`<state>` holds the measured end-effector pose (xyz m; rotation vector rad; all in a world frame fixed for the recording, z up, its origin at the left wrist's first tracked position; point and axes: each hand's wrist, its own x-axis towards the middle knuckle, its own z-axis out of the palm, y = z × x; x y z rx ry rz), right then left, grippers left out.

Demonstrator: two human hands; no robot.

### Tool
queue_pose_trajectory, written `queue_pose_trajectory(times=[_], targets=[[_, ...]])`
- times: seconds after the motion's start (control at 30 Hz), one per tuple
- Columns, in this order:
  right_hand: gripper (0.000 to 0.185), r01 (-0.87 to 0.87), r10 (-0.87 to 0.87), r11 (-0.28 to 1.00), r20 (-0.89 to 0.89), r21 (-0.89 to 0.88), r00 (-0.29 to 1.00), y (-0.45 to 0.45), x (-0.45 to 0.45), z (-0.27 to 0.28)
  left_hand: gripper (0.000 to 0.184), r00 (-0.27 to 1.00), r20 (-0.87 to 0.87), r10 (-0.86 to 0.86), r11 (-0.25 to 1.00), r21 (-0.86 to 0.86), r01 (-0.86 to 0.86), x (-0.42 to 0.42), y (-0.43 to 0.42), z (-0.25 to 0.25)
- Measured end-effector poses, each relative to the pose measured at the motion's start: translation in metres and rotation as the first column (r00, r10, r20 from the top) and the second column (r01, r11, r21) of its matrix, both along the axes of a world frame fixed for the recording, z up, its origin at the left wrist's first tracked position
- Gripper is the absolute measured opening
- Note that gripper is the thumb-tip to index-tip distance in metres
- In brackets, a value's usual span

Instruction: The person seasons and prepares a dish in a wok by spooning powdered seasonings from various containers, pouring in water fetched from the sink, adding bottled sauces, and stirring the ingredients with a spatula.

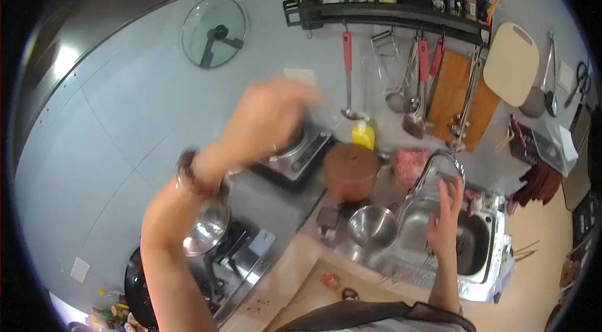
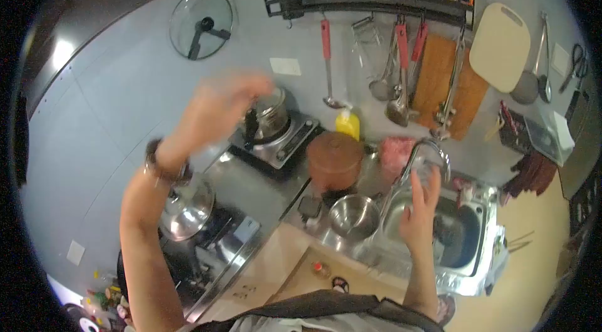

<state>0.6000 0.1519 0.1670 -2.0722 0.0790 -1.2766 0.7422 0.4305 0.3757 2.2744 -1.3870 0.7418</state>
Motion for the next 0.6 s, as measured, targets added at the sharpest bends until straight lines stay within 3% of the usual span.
queue_pose_trajectory(times=[0.03, 0.07, 0.13, 0.2, 0.23, 0.3, 0.4, 0.5, 0.57, 0.6], targets=[[0.046, 0.093, -0.111, 0.987, -0.133, -0.134, 0.985, -0.024, 0.001, -0.015, 0.036, 0.958, 0.288, 0.009, 0.999, -0.044, 0.004, 0.046, -0.024, 0.015], [0.051, 0.165, -0.236, 0.947, -0.251, -0.276, 0.939, -0.044, -0.002, -0.029, 0.038, 0.923, 0.384, 0.023, 0.995, -0.097, 0.016, 0.095, -0.041, 0.026], [0.048, 0.057, -0.075, 0.997, -0.443, -0.053, 0.893, -0.067, -0.019, -0.051, 0.041, 0.96, -0.045, 0.275, 0.939, -0.204, -0.278, 0.149, -0.077, 0.058], [0.043, 0.129, -0.048, 0.986, -0.574, 0.102, 0.817, -0.083, -0.031, -0.08, 0.038, 0.964, -0.136, 0.227, 0.869, -0.419, -0.263, 0.233, -0.099, 0.074], [0.043, 0.138, -0.053, 0.985, -0.574, 0.104, 0.817, -0.085, -0.038, -0.085, 0.038, 0.966, -0.135, 0.219, 0.872, -0.417, -0.256, 0.248, -0.111, 0.086], [0.038, 0.261, -0.077, 0.946, -0.646, 0.194, 0.76, -0.085, -0.052, -0.089, 0.041, 0.906, -0.418, 0.065, 0.859, -0.439, -0.264, 0.265, -0.134, 0.102], [0.032, 0.322, -0.184, 0.94, -0.618, 0.117, 0.764, -0.092, -0.065, -0.112, 0.04, 0.928, -0.363, 0.089, 0.861, -0.44, -0.255, 0.281, -0.168, 0.104], [0.032, 0.298, -0.183, 0.949, -0.591, 0.103, 0.786, -0.1, -0.065, -0.117, 0.038, 0.942, -0.327, 0.08, 0.855, -0.463, -0.234, 0.289, -0.193, 0.101], [0.031, 0.289, -0.217, 0.956, -0.565, 0.041, 0.796, -0.106, -0.057, -0.117, 0.032, 0.941, -0.03, 0.337, 0.828, -0.465, -0.312, 0.286, -0.203, 0.104], [0.031, 0.282, -0.247, 0.959, -0.535, -0.017, 0.808, -0.108, -0.052, -0.116, 0.03, 0.946, -0.065, 0.318, 0.815, -0.492, -0.307, 0.282, -0.207, 0.103]])
